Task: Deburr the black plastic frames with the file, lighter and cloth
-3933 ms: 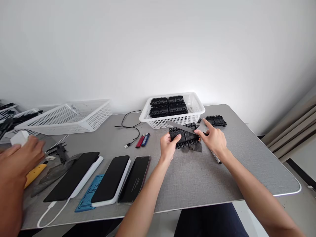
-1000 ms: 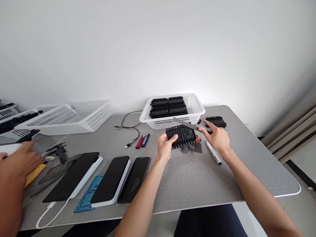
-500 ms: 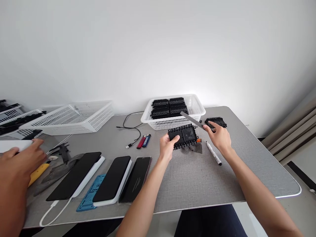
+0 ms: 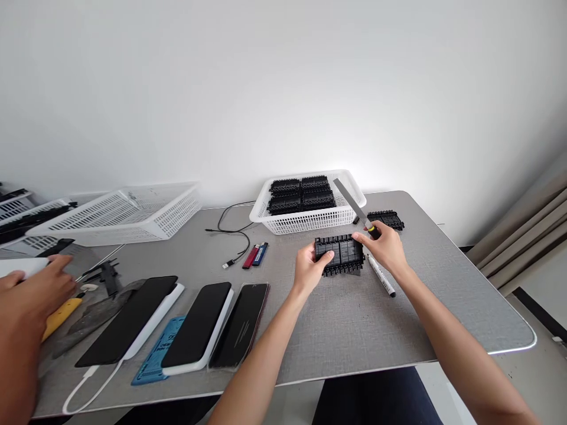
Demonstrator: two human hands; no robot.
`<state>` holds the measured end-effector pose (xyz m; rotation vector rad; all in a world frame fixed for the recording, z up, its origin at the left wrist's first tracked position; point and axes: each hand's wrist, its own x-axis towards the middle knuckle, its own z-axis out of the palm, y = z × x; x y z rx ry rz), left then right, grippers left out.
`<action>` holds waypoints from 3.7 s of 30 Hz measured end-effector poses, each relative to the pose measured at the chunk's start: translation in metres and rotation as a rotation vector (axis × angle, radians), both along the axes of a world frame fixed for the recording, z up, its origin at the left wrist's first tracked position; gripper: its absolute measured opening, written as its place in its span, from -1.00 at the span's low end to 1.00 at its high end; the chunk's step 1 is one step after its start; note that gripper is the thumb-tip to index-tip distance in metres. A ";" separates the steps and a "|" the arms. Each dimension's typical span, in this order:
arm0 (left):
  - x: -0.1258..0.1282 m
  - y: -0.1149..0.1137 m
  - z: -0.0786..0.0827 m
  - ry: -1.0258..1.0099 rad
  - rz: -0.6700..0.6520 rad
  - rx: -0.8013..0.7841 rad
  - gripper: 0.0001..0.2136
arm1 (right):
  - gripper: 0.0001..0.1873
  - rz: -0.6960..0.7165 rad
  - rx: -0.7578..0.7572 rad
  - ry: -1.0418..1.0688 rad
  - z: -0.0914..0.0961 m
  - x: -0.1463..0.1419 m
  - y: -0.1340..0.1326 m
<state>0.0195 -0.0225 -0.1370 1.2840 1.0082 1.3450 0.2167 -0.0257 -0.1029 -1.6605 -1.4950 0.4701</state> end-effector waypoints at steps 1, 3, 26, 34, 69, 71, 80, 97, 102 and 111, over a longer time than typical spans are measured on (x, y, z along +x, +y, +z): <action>-0.001 0.001 0.000 -0.031 0.011 -0.020 -0.70 | -0.41 0.012 0.018 0.036 -0.001 0.003 0.002; -0.003 0.003 0.001 -0.112 0.049 -0.064 -0.69 | -0.42 0.054 0.041 0.131 -0.002 0.006 0.004; -0.005 0.004 -0.003 0.226 -0.116 -0.011 -0.60 | -0.57 0.383 -0.028 0.428 -0.007 -0.010 0.001; -0.007 0.010 -0.010 0.297 0.176 0.166 -0.64 | -0.43 0.263 -0.016 0.119 -0.005 -0.011 -0.003; -0.010 0.005 -0.006 0.285 0.343 0.218 -0.64 | -0.49 0.113 -0.090 -0.325 0.004 -0.029 -0.024; -0.010 0.005 -0.006 0.287 0.353 0.217 -0.62 | -0.49 0.085 -0.078 -0.374 0.005 -0.029 -0.025; -0.010 0.004 -0.004 0.344 0.396 0.209 -0.60 | -0.48 0.118 -0.082 -0.353 0.005 -0.028 -0.025; -0.011 0.007 -0.002 0.094 0.221 0.272 -0.64 | -0.37 0.303 -0.125 0.542 -0.002 -0.015 -0.007; -0.014 0.004 0.003 -0.012 0.055 0.293 -0.68 | -0.42 0.404 -0.349 0.826 -0.002 -0.024 -0.008; -0.011 0.005 0.003 -0.141 0.019 0.026 -0.62 | -0.35 0.421 -0.310 1.084 -0.004 -0.024 -0.009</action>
